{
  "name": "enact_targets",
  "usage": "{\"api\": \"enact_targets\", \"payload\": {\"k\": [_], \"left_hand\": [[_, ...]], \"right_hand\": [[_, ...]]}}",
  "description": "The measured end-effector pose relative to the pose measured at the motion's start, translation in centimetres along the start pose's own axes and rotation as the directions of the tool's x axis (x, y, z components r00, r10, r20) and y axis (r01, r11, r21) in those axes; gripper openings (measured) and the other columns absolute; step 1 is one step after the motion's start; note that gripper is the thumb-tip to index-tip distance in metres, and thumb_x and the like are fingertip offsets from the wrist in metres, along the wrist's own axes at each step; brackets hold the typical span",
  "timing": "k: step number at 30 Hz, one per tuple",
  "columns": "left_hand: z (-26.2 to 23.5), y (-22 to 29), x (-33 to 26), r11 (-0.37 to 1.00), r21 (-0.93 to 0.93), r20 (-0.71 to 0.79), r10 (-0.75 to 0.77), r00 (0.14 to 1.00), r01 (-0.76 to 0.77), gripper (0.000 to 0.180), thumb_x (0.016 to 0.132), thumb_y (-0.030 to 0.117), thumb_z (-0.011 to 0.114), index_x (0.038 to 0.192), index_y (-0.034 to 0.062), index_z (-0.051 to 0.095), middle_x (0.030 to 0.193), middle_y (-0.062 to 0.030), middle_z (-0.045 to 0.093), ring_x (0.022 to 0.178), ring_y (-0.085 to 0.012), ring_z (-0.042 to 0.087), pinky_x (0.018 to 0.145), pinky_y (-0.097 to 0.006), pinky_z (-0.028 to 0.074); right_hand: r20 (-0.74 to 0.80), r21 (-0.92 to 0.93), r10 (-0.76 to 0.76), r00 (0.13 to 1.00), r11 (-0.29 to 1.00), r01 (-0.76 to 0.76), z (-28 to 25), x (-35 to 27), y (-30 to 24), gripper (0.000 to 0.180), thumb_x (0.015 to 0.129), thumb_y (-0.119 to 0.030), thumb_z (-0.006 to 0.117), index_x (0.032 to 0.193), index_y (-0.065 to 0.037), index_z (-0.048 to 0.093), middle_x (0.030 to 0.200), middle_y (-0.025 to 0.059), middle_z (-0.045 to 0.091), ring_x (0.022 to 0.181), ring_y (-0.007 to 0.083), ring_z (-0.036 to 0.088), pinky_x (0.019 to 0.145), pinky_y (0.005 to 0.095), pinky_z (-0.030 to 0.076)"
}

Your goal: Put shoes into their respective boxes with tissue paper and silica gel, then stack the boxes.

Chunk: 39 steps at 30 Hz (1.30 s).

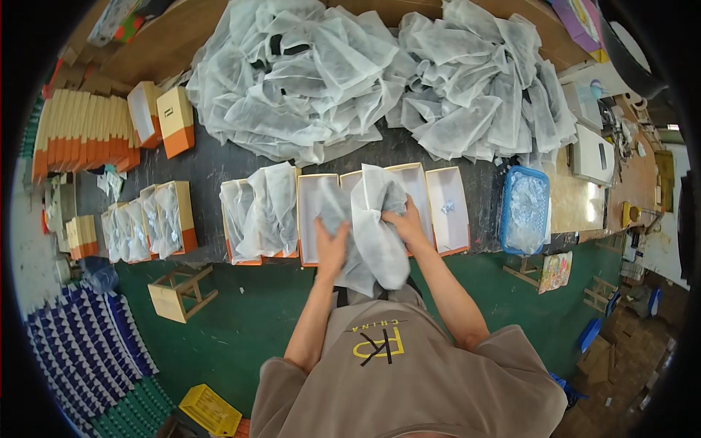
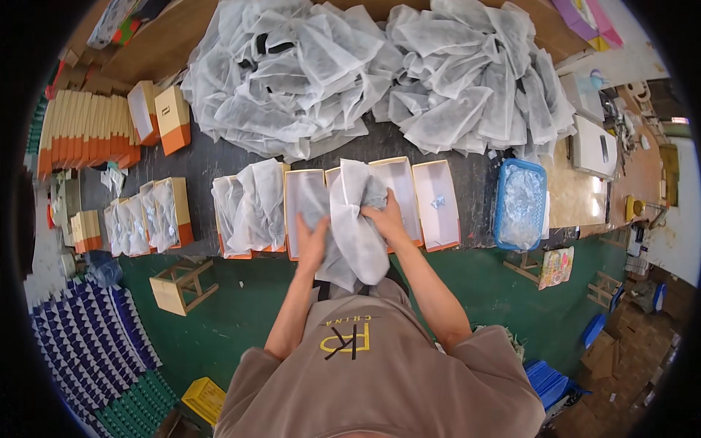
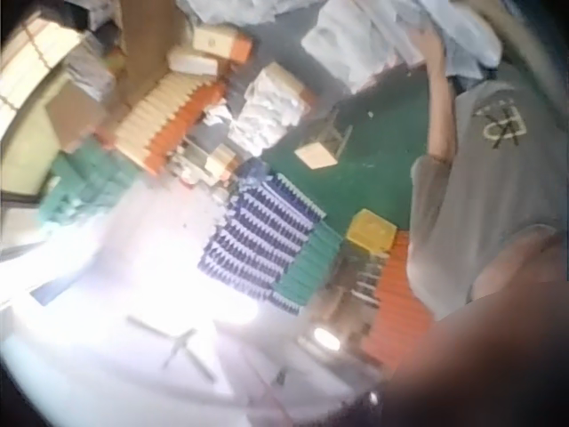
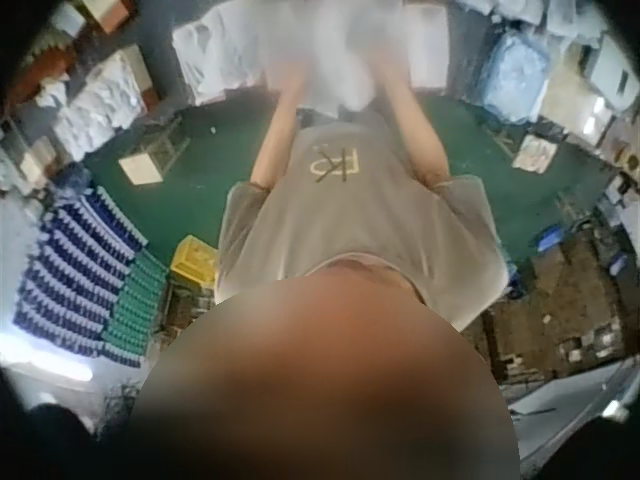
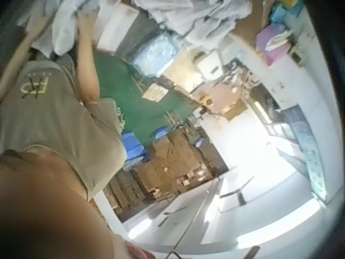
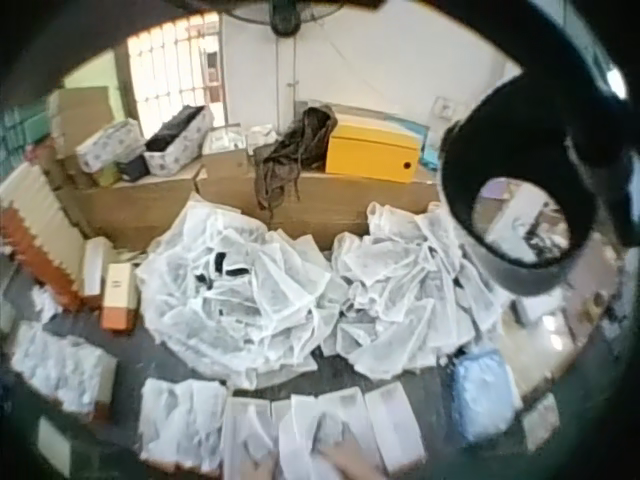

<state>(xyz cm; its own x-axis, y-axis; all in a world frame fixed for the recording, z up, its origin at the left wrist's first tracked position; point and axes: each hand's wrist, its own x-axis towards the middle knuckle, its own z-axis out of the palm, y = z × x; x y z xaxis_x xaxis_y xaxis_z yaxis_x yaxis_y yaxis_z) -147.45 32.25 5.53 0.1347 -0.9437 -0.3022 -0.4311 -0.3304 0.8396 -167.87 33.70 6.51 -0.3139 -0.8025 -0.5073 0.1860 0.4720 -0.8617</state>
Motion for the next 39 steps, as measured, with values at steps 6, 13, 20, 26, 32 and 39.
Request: {"api": "enact_targets", "payload": {"k": [6, 13, 20, 26, 32, 39], "left_hand": [[5.0, 0.4, 2.1, 0.968, 0.187, 0.095, 0.152, 0.984, -0.167, 0.056, 0.09, 0.025, 0.068, 0.127, -0.0114, 0.047, 0.12, -0.0359, 0.058, 0.111, -0.0515, 0.058, 0.095, -0.051, 0.047], [-4.9, 3.1, 5.8, 0.981, 0.189, 0.133, 0.018, 0.991, -0.043, 0.071, 0.092, 0.021, 0.066, 0.149, -0.003, 0.031, 0.125, -0.0361, 0.058, 0.106, -0.0525, 0.062, 0.088, -0.053, 0.05], [-6.9, -7.8, 6.4, 0.474, 0.759, 0.306, 0.345, 0.888, -0.446, 0.084, 0.09, 0.042, 0.066, 0.154, -0.0023, 0.033, 0.166, -0.0173, 0.02, 0.153, -0.0381, 0.018, 0.112, -0.069, 0.023], [-8.0, -10.7, 6.8, 0.274, 0.693, 0.65, 0.161, 0.742, -0.667, 0.085, 0.09, 0.043, 0.065, 0.158, 0.0042, 0.03, 0.169, -0.0154, 0.013, 0.157, -0.0346, 0.007, 0.118, -0.069, 0.015], [-9.8, -3.2, 9.8, 0.733, 0.291, 0.496, 0.434, 0.752, -0.615, 0.035, 0.086, 0.014, 0.068, 0.117, -0.0026, 0.064, 0.133, -0.0206, 0.057, 0.125, -0.0398, 0.053, 0.103, -0.052, 0.043], [-13.8, 1.9, 21.2, 0.915, -0.142, -0.045, 0.374, 0.926, -0.377, 0.02, 0.095, 0.011, 0.064, 0.11, -0.0012, 0.067, 0.101, -0.0176, 0.072, 0.09, -0.0319, 0.071, 0.077, -0.038, 0.056]], "right_hand": [[-0.1, -0.679, -0.348, 0.932, 0.709, 0.192, 3.4, 4.5, 1.9, 0.092, 0.076, -0.011, 0.075, 0.154, -0.003, 0.025, 0.129, 0.035, 0.058, 0.117, 0.0498, 0.059, 0.096, 0.0513, 0.049], [0.004, -0.706, -0.212, 0.977, 0.692, 0.153, 12.6, 1.6, -2.4, 0.092, 0.078, -0.018, 0.074, 0.155, -0.005, 0.024, 0.13, 0.032, 0.056, 0.107, 0.0513, 0.063, 0.091, 0.0493, 0.053], [0.439, -0.855, -0.287, 0.851, 0.156, 0.494, 14.8, -1.8, 5.3, 0.09, 0.08, -0.031, 0.076, 0.152, 0.004, 0.033, 0.158, 0.0288, 0.027, 0.147, 0.0484, 0.025, 0.117, 0.0569, 0.029], [0.522, -0.853, -0.071, 0.85, -0.021, 0.522, 16.4, -1.8, 5.4, 0.079, 0.083, -0.038, 0.071, 0.146, 0.002, 0.046, 0.161, 0.0197, 0.031, 0.15, 0.0428, 0.023, 0.121, 0.0585, 0.023], [0.009, -0.932, -0.456, 0.89, 0.32, 0.173, 14.9, 13.7, -1.4, 0.031, 0.082, -0.021, 0.069, 0.106, -0.002, 0.07, 0.115, 0.0237, 0.069, 0.113, 0.0395, 0.064, 0.095, 0.0464, 0.052], [0.298, -0.812, -0.498, 0.814, 0.317, 0.49, 25.2, 19.3, -10.2, 0.029, 0.083, -0.025, 0.064, 0.105, -0.007, 0.067, 0.097, 0.018, 0.07, 0.094, 0.0391, 0.067, 0.082, 0.0492, 0.055]]}}
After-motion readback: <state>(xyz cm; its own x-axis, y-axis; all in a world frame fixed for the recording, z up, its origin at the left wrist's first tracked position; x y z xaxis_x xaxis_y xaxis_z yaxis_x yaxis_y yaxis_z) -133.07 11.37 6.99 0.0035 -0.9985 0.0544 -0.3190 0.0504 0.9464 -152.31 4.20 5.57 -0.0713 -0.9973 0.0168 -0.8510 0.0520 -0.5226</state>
